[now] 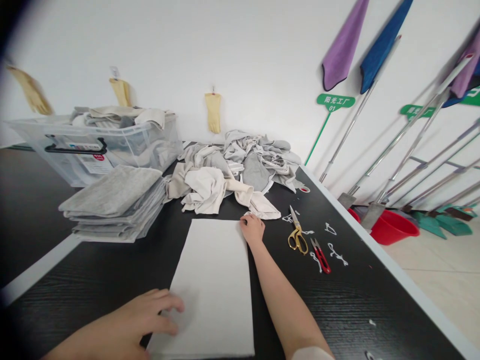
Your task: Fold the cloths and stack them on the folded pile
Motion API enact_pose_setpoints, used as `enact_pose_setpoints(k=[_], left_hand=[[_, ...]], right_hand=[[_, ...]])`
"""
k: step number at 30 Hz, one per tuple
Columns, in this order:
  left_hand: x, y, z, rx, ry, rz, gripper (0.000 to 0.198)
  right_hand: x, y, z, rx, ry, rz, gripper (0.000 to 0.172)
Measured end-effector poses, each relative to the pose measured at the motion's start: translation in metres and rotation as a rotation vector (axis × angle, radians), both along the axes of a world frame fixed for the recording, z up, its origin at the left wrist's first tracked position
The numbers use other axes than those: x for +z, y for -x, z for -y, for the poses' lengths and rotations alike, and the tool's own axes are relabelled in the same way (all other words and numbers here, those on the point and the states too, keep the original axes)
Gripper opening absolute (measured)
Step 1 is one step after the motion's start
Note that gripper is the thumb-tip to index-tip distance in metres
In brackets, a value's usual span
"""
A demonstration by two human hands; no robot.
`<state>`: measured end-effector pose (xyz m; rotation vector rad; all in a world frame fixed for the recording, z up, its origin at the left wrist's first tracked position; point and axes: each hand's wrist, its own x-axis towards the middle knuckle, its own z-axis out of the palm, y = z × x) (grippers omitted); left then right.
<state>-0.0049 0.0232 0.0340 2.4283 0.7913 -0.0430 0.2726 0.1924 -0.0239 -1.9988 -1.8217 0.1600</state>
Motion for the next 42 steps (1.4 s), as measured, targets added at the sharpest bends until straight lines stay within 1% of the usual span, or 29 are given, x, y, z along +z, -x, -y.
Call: enact_pose_setpoints(k=[2,4,7,9,11,13,17,19,22,24,29,33,37,38,40,42], left_hand=[[-0.003,0.0,0.008,0.018,-0.117,-0.032,0.034],[-0.003,-0.001,0.014,-0.001,-0.235,-0.029,0.027],[0.004,-0.007,0.023,-0.063,-0.422,-0.039,0.029],[0.009,-0.013,0.029,-0.094,-0.539,-0.112,0.035],[0.011,-0.018,0.034,-0.115,-0.637,-0.198,0.04],[0.006,-0.021,0.036,-0.131,-0.717,-0.21,0.04],[-0.013,-0.019,0.036,-0.083,-0.874,0.012,0.033],[-0.022,-0.018,0.038,-0.045,-0.933,0.099,0.032],[-0.031,-0.02,0.042,0.029,-1.012,0.194,0.032],[-0.033,-0.022,0.044,0.063,-1.046,0.237,0.033],[-0.037,-0.026,0.045,0.1,-1.08,0.294,0.037],[-0.034,-0.023,0.044,0.094,-1.076,0.288,0.037],[-0.031,-0.016,0.041,0.157,-1.034,0.284,0.039],[-0.031,-0.014,0.041,0.158,-1.008,0.267,0.04],[-0.031,-0.012,0.04,0.113,-0.965,0.213,0.042],[-0.03,-0.011,0.04,0.088,-0.961,0.192,0.042]], right_hand=[[0.0,-0.001,0.0,0.013,0.002,-0.003,0.02],[0.0,-0.003,0.001,0.034,0.001,-0.001,0.022],[0.001,-0.004,0.004,0.062,-0.003,0.009,0.022],[0.001,-0.004,0.005,0.069,-0.006,0.019,0.022],[0.0,-0.003,0.006,0.069,-0.007,0.032,0.023],[0.0,-0.002,0.007,0.069,-0.006,0.048,0.023],[0.002,0.001,0.011,0.086,-0.002,0.089,0.025],[0.004,0.004,0.014,0.105,-0.002,0.113,0.027],[0.006,0.006,0.019,0.131,-0.001,0.146,0.03],[0.005,0.007,0.02,0.137,0.004,0.163,0.032],[0.004,0.009,0.02,0.112,0.027,0.176,0.03],[0.004,0.011,0.023,0.056,0.045,0.173,0.027],[0.007,0.013,0.025,0.013,0.057,0.166,0.026],[0.008,0.013,0.024,0.008,0.059,0.163,0.026],[0.013,0.011,0.023,0.009,0.065,0.154,0.025],[0.023,0.012,0.025,0.009,0.067,0.141,0.027]])
